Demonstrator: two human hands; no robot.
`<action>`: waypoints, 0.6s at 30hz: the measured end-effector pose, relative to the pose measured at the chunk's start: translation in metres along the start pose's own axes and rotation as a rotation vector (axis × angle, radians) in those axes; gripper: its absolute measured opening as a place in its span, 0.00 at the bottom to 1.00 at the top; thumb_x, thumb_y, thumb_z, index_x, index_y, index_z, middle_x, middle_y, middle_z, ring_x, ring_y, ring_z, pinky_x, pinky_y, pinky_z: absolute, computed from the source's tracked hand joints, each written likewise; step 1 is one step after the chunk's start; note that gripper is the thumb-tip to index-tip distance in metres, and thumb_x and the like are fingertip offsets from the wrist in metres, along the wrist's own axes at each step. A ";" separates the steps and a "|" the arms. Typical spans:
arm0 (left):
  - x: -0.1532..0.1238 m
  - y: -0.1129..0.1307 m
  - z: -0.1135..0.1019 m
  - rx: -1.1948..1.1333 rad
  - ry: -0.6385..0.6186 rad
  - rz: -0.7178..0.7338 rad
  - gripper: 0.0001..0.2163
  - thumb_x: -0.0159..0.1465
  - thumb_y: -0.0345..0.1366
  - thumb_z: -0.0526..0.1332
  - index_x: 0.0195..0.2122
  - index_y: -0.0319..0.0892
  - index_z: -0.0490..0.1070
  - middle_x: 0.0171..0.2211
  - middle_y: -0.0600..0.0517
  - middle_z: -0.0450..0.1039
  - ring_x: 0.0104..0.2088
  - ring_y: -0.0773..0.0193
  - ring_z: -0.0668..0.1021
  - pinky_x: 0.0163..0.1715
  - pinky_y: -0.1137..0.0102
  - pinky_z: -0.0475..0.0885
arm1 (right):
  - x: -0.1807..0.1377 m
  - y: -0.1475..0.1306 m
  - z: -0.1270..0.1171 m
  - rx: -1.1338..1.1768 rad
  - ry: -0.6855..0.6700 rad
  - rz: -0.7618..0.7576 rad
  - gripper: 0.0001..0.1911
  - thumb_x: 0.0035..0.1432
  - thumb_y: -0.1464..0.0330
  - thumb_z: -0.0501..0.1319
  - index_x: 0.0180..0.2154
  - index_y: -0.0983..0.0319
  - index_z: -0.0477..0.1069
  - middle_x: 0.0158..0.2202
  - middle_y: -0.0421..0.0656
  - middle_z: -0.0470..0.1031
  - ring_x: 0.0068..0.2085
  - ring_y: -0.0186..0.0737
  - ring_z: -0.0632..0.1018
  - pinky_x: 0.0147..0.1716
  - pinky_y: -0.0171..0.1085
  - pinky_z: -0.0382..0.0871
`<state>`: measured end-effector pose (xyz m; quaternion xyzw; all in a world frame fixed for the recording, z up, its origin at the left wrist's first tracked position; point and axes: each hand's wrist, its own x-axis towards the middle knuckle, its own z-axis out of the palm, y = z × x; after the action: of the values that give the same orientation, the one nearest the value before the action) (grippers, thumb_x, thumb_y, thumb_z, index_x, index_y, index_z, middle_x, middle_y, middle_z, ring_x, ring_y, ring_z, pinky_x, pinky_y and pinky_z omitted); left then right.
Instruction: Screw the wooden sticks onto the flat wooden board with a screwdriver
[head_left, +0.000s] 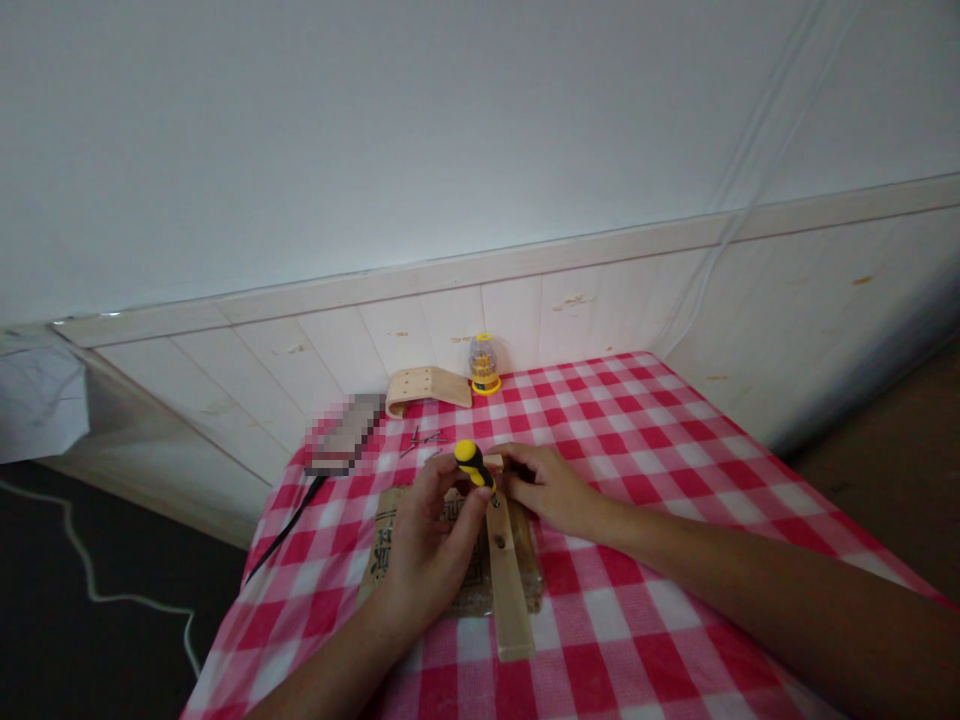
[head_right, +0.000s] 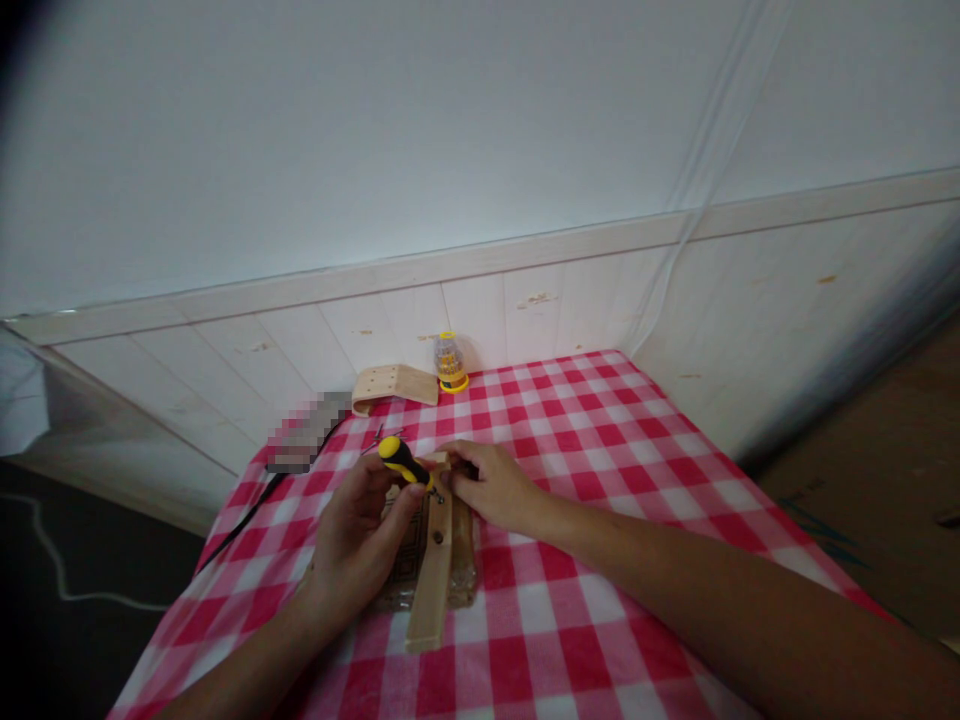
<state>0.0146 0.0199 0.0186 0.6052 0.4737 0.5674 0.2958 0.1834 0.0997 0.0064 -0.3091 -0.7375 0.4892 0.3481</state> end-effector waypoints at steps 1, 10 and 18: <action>-0.001 0.000 0.000 -0.003 0.011 0.000 0.10 0.68 0.33 0.64 0.50 0.46 0.72 0.44 0.50 0.80 0.45 0.62 0.82 0.46 0.69 0.76 | 0.000 0.000 0.000 -0.007 0.001 0.001 0.13 0.59 0.75 0.62 0.46 0.63 0.79 0.41 0.46 0.83 0.43 0.45 0.81 0.42 0.40 0.72; -0.006 0.001 -0.003 -0.031 0.102 0.006 0.10 0.65 0.35 0.68 0.47 0.44 0.74 0.42 0.48 0.82 0.42 0.61 0.84 0.44 0.69 0.78 | -0.001 -0.001 -0.001 0.002 -0.006 0.014 0.13 0.61 0.74 0.62 0.46 0.62 0.80 0.39 0.44 0.83 0.39 0.41 0.79 0.38 0.37 0.70; -0.009 0.007 -0.003 -0.088 0.076 0.004 0.11 0.62 0.34 0.70 0.44 0.44 0.72 0.35 0.52 0.80 0.35 0.64 0.82 0.36 0.72 0.78 | -0.001 -0.006 -0.002 -0.032 -0.011 0.029 0.08 0.62 0.72 0.63 0.42 0.62 0.79 0.38 0.43 0.82 0.37 0.40 0.79 0.36 0.36 0.69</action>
<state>0.0138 0.0082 0.0216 0.5706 0.4577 0.6109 0.3027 0.1848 0.0979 0.0120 -0.3225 -0.7428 0.4839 0.3318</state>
